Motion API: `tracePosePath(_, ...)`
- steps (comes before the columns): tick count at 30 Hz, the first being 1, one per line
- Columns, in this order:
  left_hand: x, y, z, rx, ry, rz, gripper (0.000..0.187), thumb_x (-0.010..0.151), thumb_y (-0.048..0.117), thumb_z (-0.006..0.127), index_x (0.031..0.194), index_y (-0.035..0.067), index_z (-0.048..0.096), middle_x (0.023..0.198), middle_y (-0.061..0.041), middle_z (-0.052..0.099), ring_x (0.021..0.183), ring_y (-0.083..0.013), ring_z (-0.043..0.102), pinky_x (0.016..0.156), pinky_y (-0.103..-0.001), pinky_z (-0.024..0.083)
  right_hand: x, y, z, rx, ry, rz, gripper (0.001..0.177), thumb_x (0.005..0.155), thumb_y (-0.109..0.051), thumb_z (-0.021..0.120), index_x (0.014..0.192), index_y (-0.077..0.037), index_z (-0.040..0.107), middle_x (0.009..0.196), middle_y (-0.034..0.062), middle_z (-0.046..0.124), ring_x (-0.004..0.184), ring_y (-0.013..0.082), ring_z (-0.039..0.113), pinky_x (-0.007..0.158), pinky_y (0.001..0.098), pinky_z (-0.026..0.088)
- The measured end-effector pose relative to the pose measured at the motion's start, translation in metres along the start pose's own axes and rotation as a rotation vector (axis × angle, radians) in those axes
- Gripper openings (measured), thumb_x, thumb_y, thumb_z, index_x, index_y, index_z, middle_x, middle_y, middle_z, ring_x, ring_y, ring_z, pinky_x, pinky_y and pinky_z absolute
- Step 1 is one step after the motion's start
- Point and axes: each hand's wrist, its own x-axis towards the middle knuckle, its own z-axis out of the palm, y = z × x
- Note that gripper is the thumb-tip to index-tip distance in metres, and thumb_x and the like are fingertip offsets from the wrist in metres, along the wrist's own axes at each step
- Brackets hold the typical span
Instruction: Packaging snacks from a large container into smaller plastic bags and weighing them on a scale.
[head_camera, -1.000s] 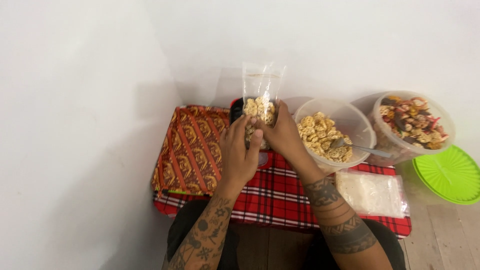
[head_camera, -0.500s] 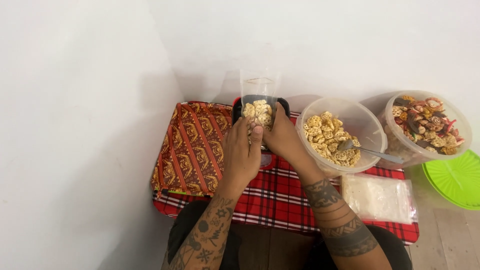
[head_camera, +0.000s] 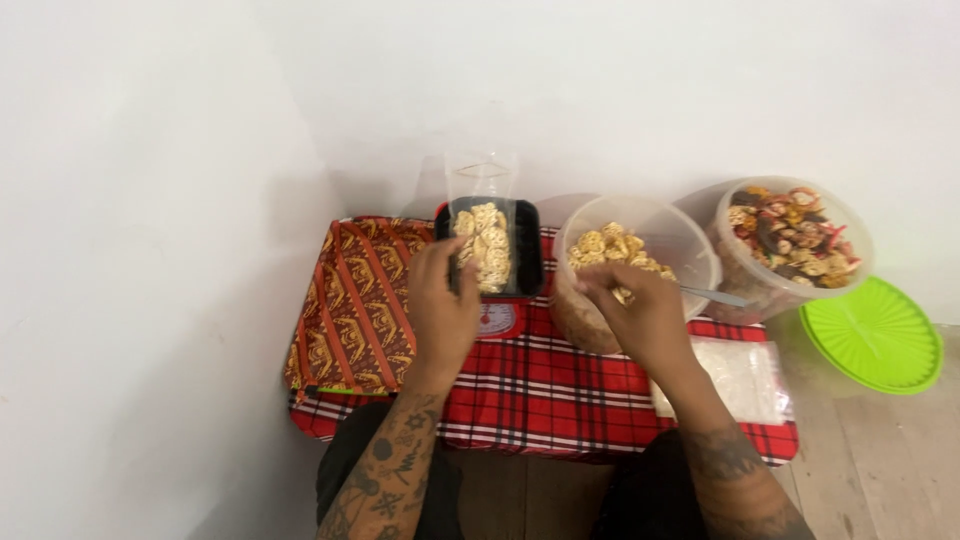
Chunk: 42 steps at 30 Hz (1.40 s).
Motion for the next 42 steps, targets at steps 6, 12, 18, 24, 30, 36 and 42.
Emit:
tracePosePath(6, -0.003, 0.012, -0.017, -0.154, 0.067, -0.152, 0.021, 0.089, 0.014, 0.082, 0.107, 0.009, 0.073, 0.081, -0.010, 0.075, 0.080, -0.0285, 0.075, 0.073, -0.039, 0.058, -0.084, 0.078, -0.011, -0.019, -0.025, 0.269, 0.027, 0.089, -0.036, 0.078, 0.073, -0.014, 0.077, 0.060, 0.0071, 0.072, 0.066, 0.0269, 0.073, 0.073, 0.0372, 0.056)
tracePosePath(12, -0.016, 0.021, -0.068, 0.138, -0.370, -0.288, 0.037, 0.090, 0.036, 0.065, 0.117, 0.011, 0.070, 0.093, -0.005, 0.075, 0.084, -0.0176, 0.071, 0.073, -0.033, 0.057, -0.123, 0.078, -0.051, -0.026, -0.160, 0.669, 0.031, 0.089, -0.032, 0.071, 0.112, -0.013, 0.081, 0.095, 0.0021, 0.086, 0.082, 0.0159, 0.077, 0.078, 0.0277, 0.058)
tracePosePath(18, -0.072, -0.013, -0.114, 0.726, -0.888, -0.526, 0.054, 0.090, 0.053, 0.066, 0.124, 0.012, 0.066, 0.107, -0.005, 0.077, 0.092, -0.0242, 0.075, 0.080, -0.034, 0.057, -0.173, 0.096, -0.048, -0.635, -0.299, 0.647, 0.042, 0.092, -0.054, 0.052, 0.102, -0.025, 0.080, 0.101, 0.0069, 0.079, 0.095, 0.0321, 0.074, 0.084, 0.0416, 0.059)
tracePosePath(24, -0.117, -0.011, -0.126, 0.816, -0.609, -0.451, 0.039, 0.088, 0.043, 0.060, 0.112, 0.015, 0.072, 0.116, 0.002, 0.074, 0.116, -0.0206, 0.064, 0.101, -0.039, 0.048, -0.192, 0.087, -0.031, -0.799, -0.181, 0.443, 0.030, 0.091, -0.048, 0.052, 0.105, -0.032, 0.073, 0.111, -0.0156, 0.075, 0.106, 0.0196, 0.071, 0.091, 0.0376, 0.058)
tracePosePath(30, -0.148, -0.022, -0.119, 0.847, -0.564, -0.335, 0.050, 0.091, 0.047, 0.053, 0.130, 0.018, 0.064, 0.138, 0.000, 0.062, 0.135, -0.0227, 0.051, 0.113, -0.045, 0.038, -0.191, 0.076, -0.026, -0.815, -0.123, 0.375, 0.029, 0.091, -0.046, 0.055, 0.106, -0.029, 0.073, 0.112, -0.0147, 0.074, 0.107, 0.0191, 0.071, 0.090, 0.0358, 0.057)
tracePosePath(36, -0.155, -0.007, -0.112, 0.781, -0.540, -0.259, 0.049, 0.093, 0.044, 0.055, 0.132, 0.015, 0.063, 0.139, -0.004, 0.059, 0.135, -0.0259, 0.048, 0.112, -0.047, 0.036, -0.198, 0.066, -0.028, -0.743, -0.054, 0.197, 0.038, 0.086, -0.045, 0.059, 0.114, -0.023, 0.070, 0.117, -0.0045, 0.072, 0.110, 0.0225, 0.068, 0.092, 0.0390, 0.053)
tracePosePath(42, -0.167, -0.001, -0.109, 0.718, -0.511, -0.141, 0.050, 0.099, 0.045, 0.046, 0.136, 0.015, 0.059, 0.145, -0.008, 0.055, 0.140, -0.0308, 0.044, 0.112, -0.051, 0.033, -0.204, 0.056, -0.033, -0.746, -0.071, 0.214, 0.043, 0.087, -0.047, 0.058, 0.122, -0.025, 0.068, 0.126, -0.0047, 0.069, 0.119, 0.0204, 0.064, 0.100, 0.0392, 0.050)
